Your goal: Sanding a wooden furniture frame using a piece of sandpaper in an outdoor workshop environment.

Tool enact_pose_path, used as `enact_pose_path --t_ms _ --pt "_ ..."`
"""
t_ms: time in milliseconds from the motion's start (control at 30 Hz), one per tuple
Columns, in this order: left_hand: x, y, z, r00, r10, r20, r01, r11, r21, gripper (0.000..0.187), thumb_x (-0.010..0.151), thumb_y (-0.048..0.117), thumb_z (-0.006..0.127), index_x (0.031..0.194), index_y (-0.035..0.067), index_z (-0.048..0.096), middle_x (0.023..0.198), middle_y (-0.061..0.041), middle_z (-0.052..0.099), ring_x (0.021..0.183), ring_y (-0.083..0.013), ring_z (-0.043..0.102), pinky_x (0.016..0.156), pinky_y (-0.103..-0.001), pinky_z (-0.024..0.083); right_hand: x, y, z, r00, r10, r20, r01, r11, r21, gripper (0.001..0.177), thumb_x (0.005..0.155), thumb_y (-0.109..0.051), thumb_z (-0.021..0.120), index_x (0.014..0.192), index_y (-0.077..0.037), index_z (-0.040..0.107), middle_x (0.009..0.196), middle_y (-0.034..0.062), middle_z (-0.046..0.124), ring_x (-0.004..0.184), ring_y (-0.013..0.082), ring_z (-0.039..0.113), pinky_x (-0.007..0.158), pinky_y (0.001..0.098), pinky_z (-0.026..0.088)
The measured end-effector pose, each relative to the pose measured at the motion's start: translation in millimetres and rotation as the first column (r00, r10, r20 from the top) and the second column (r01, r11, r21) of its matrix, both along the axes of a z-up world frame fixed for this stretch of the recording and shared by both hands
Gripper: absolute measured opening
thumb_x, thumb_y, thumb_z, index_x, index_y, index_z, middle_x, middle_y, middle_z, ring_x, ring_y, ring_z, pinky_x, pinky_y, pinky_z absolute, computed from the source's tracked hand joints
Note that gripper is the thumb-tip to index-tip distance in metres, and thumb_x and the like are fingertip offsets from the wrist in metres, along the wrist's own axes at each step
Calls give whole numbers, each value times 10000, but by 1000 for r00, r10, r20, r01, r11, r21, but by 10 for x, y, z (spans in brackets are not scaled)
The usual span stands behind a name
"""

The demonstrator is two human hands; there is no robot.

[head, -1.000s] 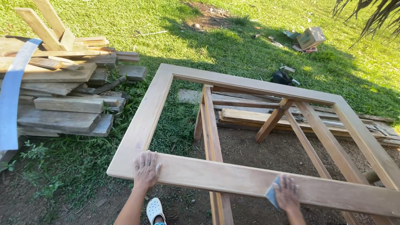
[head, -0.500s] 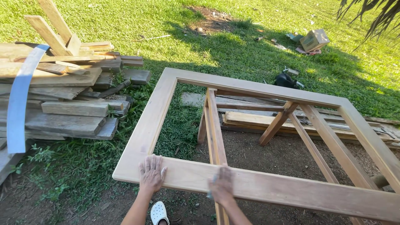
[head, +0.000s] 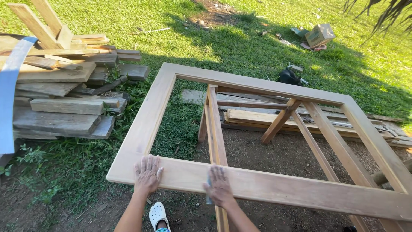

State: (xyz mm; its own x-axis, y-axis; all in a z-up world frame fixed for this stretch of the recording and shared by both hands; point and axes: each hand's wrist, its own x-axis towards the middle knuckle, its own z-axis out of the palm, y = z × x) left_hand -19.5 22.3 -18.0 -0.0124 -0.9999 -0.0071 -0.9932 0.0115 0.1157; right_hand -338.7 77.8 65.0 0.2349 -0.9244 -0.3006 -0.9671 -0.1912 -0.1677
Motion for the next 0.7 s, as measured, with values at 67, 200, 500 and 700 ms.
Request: enact_pose_path --t_ms 67,200,500,700 --pt "-9 23 25 1000 -2 27 2 1000 4 693 1022 594 238 1630 287 107 1708 -59 57 1564 -328 -5 1218 -580 -38 -743 66 -328 997 -75 0 75 991 -113 824 1032 -578 214 1609 -35 -12 1707 153 -112 1573 276 -110 1258 435 -77" --pt "-24 19 26 998 8 67 -6 999 -31 704 1011 602 248 1627 286 120 1705 -75 64 1563 -331 1 1214 -575 -34 -2244 205 -909 898 -360 -252 291 917 -273 843 1006 -641 167 1621 -82 28 1704 124 -49 1577 262 -35 1260 473 -63" --pt "-49 42 163 999 15 42 -17 999 38 710 1021 601 250 1636 282 99 1708 -88 46 1561 -347 -15 1216 -588 -44 -3743 155 -1049 609 -782 -131 731 618 -291 920 946 -732 128 1623 -131 -33 1704 143 -94 1551 325 -65 1221 507 -65" --pt "-73 47 202 998 20 55 -26 994 105 709 1029 596 235 1640 277 72 1715 -84 19 1564 -354 -32 1213 -601 -56 -2006 -75 -490 668 -728 -152 711 685 -158 938 1021 -712 132 1632 -24 -50 1693 180 -120 1556 315 -106 1273 506 -71"
